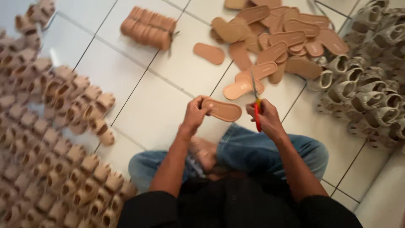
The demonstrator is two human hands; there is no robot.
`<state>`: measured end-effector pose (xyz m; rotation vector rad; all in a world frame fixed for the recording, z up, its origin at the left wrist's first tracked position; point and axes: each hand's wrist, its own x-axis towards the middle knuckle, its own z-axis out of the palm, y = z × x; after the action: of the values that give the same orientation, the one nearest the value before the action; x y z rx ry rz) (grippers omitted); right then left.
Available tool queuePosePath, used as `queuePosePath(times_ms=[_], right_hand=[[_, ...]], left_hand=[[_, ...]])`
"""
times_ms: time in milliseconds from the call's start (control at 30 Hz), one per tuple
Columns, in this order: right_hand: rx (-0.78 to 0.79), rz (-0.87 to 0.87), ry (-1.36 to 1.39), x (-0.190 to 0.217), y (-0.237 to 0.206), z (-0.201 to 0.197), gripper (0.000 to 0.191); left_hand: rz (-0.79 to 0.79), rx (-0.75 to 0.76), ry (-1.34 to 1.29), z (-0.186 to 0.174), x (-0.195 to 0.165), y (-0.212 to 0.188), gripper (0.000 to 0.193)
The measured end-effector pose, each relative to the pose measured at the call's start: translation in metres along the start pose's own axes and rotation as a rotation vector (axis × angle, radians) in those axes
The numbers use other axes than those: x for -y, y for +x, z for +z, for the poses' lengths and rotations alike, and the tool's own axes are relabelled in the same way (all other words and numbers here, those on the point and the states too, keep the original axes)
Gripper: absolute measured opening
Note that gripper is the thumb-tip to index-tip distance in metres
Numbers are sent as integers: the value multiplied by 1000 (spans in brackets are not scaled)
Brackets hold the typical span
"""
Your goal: The person sews edges of foam sandal insoles on an industrial sewing machine, then sits on the floor and uses scissors to trim excess thread from the stitched insoles one at a time, placing finished insoles on the floor with a pile of completed ones.
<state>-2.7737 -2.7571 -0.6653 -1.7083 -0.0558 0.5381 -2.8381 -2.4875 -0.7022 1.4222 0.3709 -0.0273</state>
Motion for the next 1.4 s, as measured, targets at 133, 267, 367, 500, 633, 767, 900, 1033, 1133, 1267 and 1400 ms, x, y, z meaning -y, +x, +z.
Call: queuePosePath(times_ms=[133,267,367,500,633,767,900,1033,1133,1267,1400], right_hand=[[17,-289,-254,41,-15,65,29],[52,-316,-392,111,-9,122,24],[276,-254,-191,166,-8,165,21],[614,-304,-64,197,-35,190,28],[367,-241,-34,195,-46,179,29],[143,-360,392,188,-36,122,23],[39,-368,483,172,-51,32,22],[-1,-167,437,165,-58,-29,19],[-37,-167,483,159,-62,-28,20],[-113,-203,490,150,-65,2,20],[-64,-214,383,143,-66,27,24]], left_hand=[[108,-45,-44,-58,-53,-49,19],[227,-22,-47,-115,-115,-89,15],[254,62,-34,-152,-161,-119,20],[193,86,58,-151,-188,-131,25],[223,153,-398,-116,-182,-118,35],[318,270,-429,-49,-159,-112,47],[105,284,-255,33,-146,-81,43],[83,398,-357,69,-146,-72,39],[-7,309,-629,79,-142,-80,41],[1,176,-661,73,-139,-77,39],[77,136,-570,50,-135,-69,37]])
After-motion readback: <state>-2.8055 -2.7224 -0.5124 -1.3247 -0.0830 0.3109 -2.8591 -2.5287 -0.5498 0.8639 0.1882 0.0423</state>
